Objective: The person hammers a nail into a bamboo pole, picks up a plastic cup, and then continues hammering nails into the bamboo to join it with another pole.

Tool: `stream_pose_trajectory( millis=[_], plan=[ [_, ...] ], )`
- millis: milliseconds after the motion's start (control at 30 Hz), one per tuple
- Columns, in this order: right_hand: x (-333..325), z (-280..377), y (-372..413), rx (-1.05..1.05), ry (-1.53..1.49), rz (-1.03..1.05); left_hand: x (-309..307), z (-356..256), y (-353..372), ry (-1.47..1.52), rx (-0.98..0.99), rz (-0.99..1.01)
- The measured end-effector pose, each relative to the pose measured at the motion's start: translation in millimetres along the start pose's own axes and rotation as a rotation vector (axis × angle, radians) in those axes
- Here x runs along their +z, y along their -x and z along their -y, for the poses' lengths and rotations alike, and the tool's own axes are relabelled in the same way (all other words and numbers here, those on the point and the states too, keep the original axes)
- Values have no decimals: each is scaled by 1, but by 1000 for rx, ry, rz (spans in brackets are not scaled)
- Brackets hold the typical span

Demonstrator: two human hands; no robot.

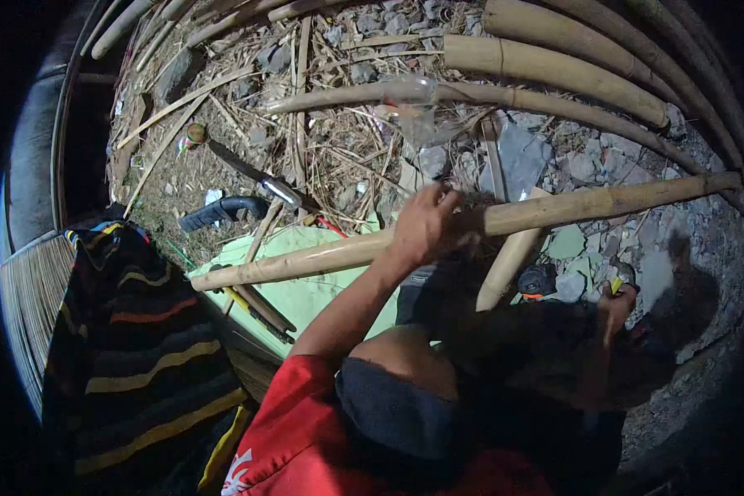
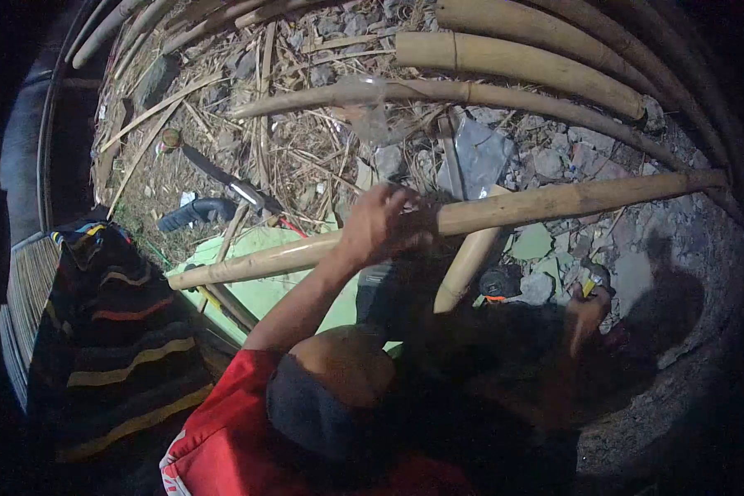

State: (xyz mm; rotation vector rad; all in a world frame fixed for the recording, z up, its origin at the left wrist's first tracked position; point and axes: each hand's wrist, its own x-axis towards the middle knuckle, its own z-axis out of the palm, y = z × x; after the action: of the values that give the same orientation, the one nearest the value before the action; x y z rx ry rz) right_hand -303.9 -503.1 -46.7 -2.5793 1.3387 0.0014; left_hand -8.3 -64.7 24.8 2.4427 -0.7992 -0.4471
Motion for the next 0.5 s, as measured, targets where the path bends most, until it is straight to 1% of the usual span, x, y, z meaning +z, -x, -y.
stream_pose_trajectory(
  millis=[67, 167, 200, 233, 300, 333, 400, 467, 500],
  plan=[
    [-11, 26, 1, 36, -1, -30, 18, 0, 14, 3, -53, 66],
    [-16, 24, -19, -165, 198, -58, 24, 3, 18, 4, -113, 104],
    [-29, 42, -20, -145, 218, -85, 25, 3, 17, 5, -126, 106],
    [-49, 69, -21, -126, 236, -113, 22, -4, 18, -51, -103, 66],
    [-58, 82, -26, -113, 282, -155, 11, -21, 16, -81, -117, 76],
    [-58, 77, -36, -120, 311, -172, 9, -26, 15, -95, -122, 80],
    [-60, 76, -48, -230, 293, -231, 18, -26, 16, -121, -9, 15],
    [-75, 102, -57, -435, 197, -311, 31, -27, 24, -178, 75, -47],
    [-78, 111, -61, -495, 200, -300, 34, -28, 27, -158, 68, -46]
  ],
)
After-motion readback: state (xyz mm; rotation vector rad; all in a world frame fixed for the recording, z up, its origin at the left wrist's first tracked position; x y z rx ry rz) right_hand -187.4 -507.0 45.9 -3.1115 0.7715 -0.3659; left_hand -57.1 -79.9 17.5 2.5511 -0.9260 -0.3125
